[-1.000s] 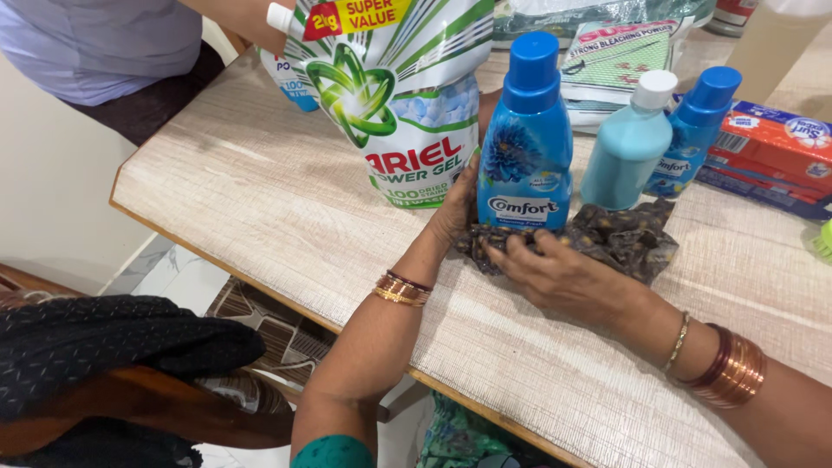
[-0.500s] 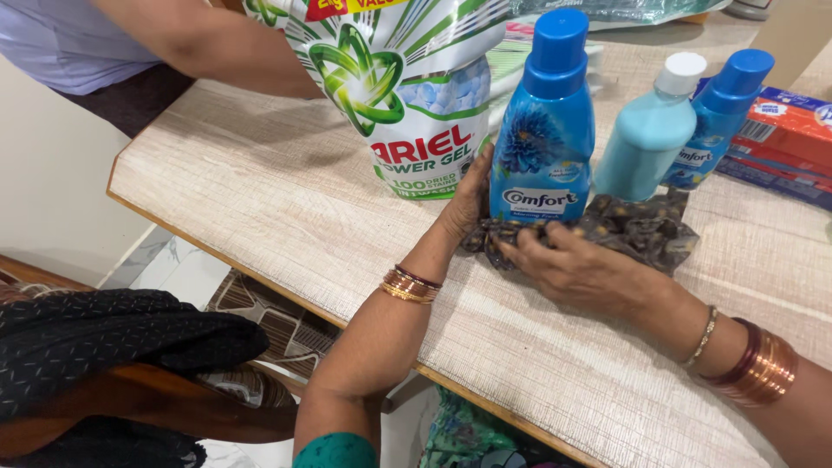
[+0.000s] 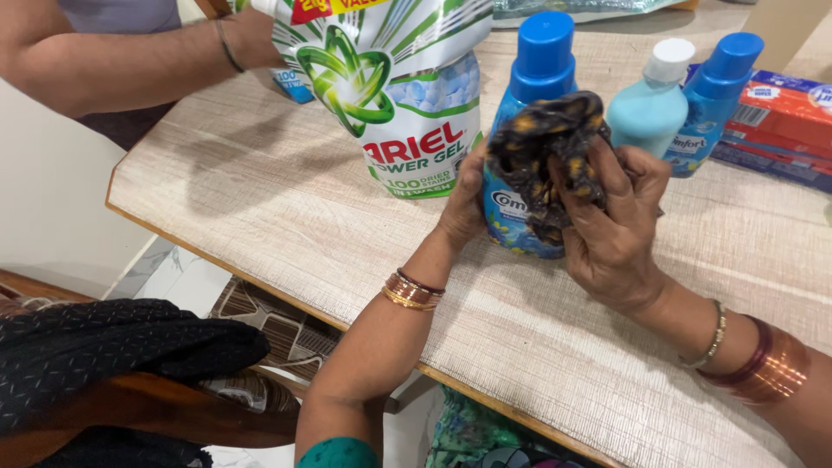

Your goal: The person wipes several laundry detergent and fabric softener bottles using a cloth.

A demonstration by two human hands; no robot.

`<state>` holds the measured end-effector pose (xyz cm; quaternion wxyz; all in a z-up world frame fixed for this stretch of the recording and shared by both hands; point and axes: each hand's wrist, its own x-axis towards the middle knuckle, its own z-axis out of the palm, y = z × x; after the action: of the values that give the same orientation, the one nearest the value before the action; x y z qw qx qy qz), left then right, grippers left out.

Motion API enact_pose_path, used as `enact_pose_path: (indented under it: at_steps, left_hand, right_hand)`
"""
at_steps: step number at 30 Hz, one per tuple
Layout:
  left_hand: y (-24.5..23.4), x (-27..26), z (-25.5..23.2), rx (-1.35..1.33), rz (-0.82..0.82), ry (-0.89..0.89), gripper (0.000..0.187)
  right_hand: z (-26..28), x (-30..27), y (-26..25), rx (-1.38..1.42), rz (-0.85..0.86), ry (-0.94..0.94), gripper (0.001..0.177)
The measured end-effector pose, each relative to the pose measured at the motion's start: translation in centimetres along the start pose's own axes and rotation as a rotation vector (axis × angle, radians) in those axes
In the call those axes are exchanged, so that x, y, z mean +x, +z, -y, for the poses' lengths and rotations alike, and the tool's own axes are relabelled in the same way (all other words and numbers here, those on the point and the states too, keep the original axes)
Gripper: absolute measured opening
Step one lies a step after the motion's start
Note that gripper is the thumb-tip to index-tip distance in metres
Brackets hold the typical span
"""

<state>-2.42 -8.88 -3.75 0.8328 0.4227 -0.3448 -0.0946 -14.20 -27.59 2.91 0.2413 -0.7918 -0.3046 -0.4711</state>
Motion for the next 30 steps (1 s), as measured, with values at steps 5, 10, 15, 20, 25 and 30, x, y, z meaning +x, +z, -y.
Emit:
enact_pose_path:
  at_steps: [5,10,15,20,25,30]
  left_hand:
    - [1.1,0.1,-1.2,0.037,-0.053,-0.018,0.099]
    - [1.1,-0.1,-0.9,-0.012,-0.051,-0.04,0.093]
    - [1.1,-0.1,-0.8,0.164,-0.056,0.012,0.094]
    - [0.4,-0.1,-0.8,0.105,-0.026,-0.067,0.095]
    - [-0.5,0.4,-0.2,0.133,0.009,-0.079,0.098]
    - [-0.5,-0.1,-0.2,0.24,-0.071,-0.029,0.091]
  right_hand:
    - [0.5,-2.6,1.4,0.067,0.027,0.26,0.064]
    - [1.3,-4.9,1.4,0.165,0.14,0.429,0.064]
    - [2.1,-3.8,-0.2,0.237,0.263,0.573,0.054]
    - [1.0,1.1,-0.6,0.044,0.088,0.237,0.061]
    - [0.7,1.2,0.0,0.197,0.073,0.231,0.061]
    - [0.4,-3.1,1.8,0.244,0.091,0.335,0.06]
